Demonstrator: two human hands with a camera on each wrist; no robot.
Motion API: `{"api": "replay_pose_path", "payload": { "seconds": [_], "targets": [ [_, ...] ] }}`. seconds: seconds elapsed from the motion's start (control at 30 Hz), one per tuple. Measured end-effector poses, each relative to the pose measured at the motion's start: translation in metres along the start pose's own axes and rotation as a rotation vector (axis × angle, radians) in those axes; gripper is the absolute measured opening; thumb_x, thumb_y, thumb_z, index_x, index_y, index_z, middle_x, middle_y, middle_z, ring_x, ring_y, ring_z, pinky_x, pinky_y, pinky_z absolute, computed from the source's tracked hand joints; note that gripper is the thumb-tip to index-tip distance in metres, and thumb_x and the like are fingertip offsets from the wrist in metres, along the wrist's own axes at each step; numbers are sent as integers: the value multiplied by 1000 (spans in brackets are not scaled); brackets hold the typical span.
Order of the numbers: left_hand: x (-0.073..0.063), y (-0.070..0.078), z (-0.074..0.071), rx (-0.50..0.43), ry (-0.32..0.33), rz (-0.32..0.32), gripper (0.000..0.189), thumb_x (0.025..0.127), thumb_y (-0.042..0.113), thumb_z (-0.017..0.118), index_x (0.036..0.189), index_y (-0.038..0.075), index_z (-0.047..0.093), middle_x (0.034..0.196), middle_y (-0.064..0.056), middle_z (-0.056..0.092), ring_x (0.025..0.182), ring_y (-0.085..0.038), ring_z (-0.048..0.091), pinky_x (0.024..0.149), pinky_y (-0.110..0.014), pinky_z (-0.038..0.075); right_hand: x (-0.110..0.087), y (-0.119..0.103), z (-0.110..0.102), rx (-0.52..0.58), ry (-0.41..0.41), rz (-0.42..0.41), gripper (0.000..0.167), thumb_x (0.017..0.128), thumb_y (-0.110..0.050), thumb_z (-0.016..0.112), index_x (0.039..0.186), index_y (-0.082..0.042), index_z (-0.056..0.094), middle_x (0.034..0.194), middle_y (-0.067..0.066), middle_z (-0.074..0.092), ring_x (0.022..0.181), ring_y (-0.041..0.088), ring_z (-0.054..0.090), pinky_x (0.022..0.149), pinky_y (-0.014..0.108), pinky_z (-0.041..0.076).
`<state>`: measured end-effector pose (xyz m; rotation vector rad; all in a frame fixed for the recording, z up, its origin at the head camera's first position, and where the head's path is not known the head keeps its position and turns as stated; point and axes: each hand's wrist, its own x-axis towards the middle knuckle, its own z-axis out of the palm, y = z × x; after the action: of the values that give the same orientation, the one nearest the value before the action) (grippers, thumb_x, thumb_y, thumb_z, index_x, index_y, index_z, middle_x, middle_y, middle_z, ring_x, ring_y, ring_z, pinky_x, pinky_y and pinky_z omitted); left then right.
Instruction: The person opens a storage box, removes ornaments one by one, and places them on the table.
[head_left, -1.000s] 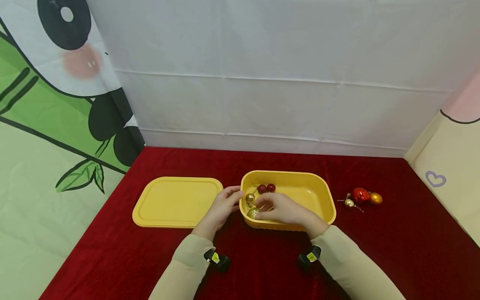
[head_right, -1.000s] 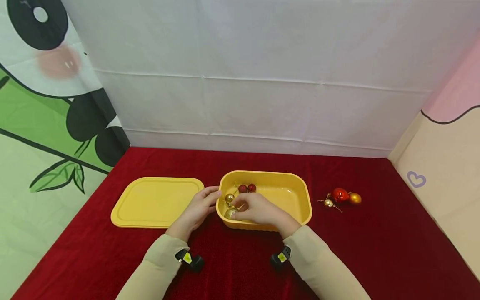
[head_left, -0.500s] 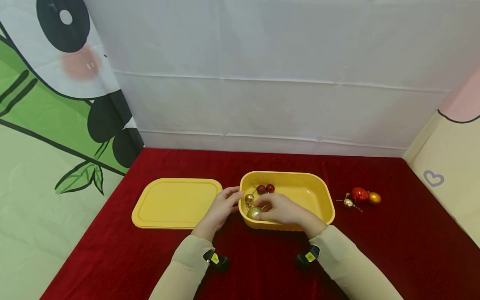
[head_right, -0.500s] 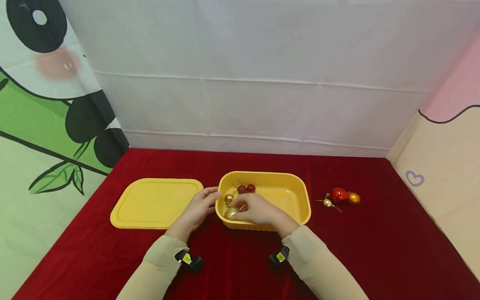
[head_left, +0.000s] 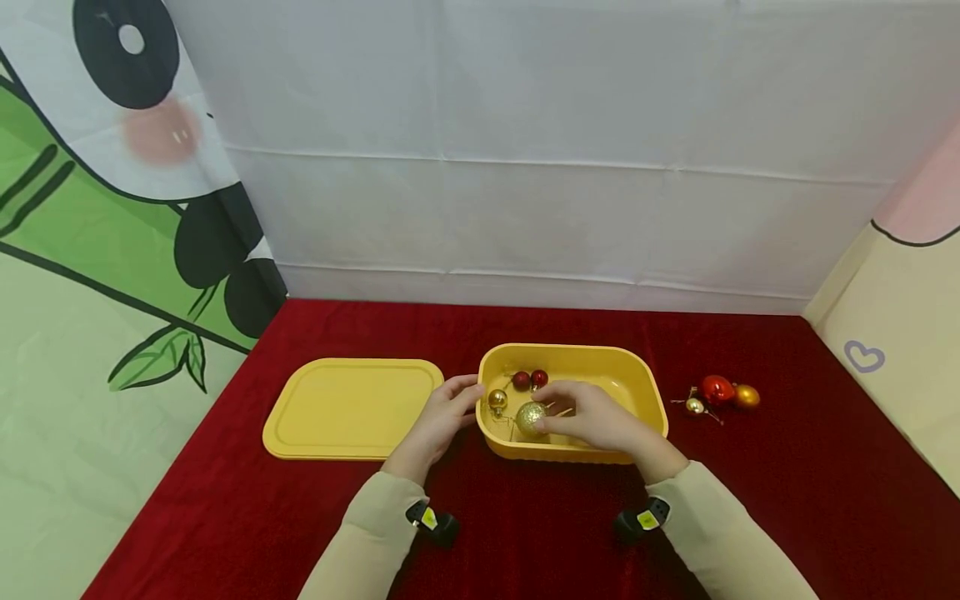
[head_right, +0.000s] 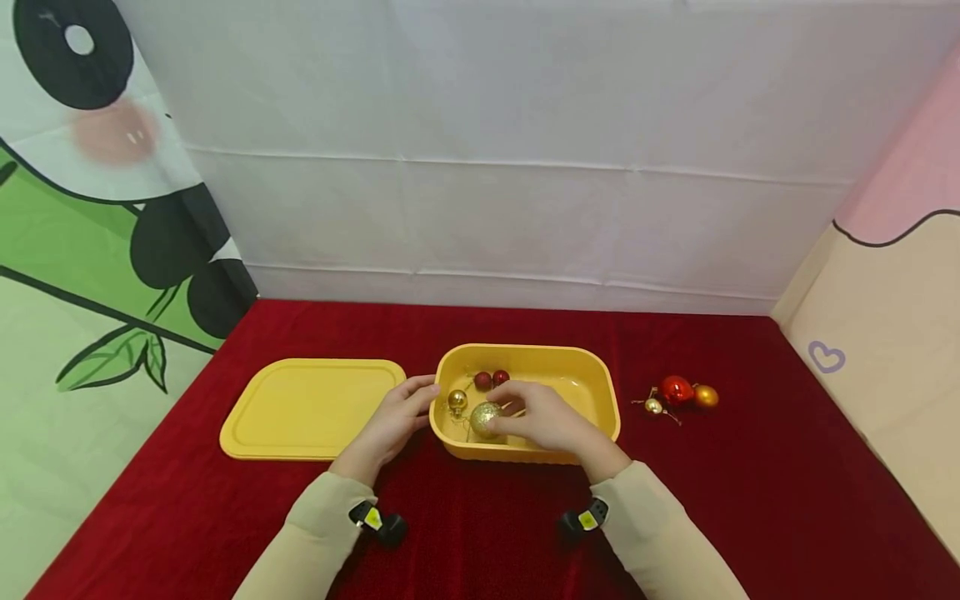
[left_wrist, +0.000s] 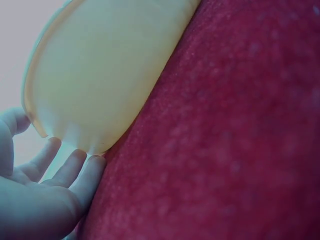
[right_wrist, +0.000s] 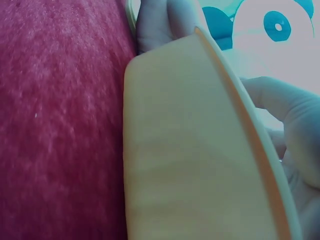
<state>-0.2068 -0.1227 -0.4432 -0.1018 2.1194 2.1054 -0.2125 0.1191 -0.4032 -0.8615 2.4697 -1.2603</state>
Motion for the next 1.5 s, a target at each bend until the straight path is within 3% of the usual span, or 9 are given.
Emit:
{"api": "replay_pose_path", "payload": {
  "seconds": [0.3,0.57,0.7,0.93,1.33,1.5],
  "targets": [
    [-1,1,-1,27,-5,-10,43,97,26,53,132,3,48,130,-18,52,112,-25,57,92,-37,51,-12,8,-14,39,64,-32,38,85,-23,71,116,-3,63,108,14,67,94,23,66,79,29,54],
    [-2,2,-1,24,-20,6,46,95,31,54,131,4,49,129,-16,54,111,-23,58,92,-38,51,-26,14,-26,93,108,21,41,86,-20,69,119,2,59,115,19,63,99,28,64,79,24,53],
    [-2,0,-2,34,-27,36,50,94,36,56,130,3,49,126,-15,55,107,-20,59,88,-35,53,-32,18,-31,64,154,51,41,86,-23,69,120,-2,60,115,16,64,100,26,64,79,25,53],
    [-3,5,0,20,-10,-21,44,97,27,52,134,3,47,132,-17,51,114,-26,56,94,-40,50,-43,20,-43,54,224,65,39,86,-22,69,118,-2,61,111,14,66,99,25,64,77,24,53],
    [-3,3,0,22,1,-15,45,97,26,53,134,3,46,132,-18,51,114,-26,56,94,-39,50,-60,24,-62,10,301,114,40,88,-26,67,120,-4,60,114,14,65,103,27,63,78,20,51],
    [-3,3,-1,20,-4,-10,46,97,27,52,135,2,45,133,-19,50,115,-27,56,94,-40,50,-66,27,-68,-9,335,122,40,89,-25,66,120,-2,58,114,16,64,98,16,64,77,18,51]
  ]
}}
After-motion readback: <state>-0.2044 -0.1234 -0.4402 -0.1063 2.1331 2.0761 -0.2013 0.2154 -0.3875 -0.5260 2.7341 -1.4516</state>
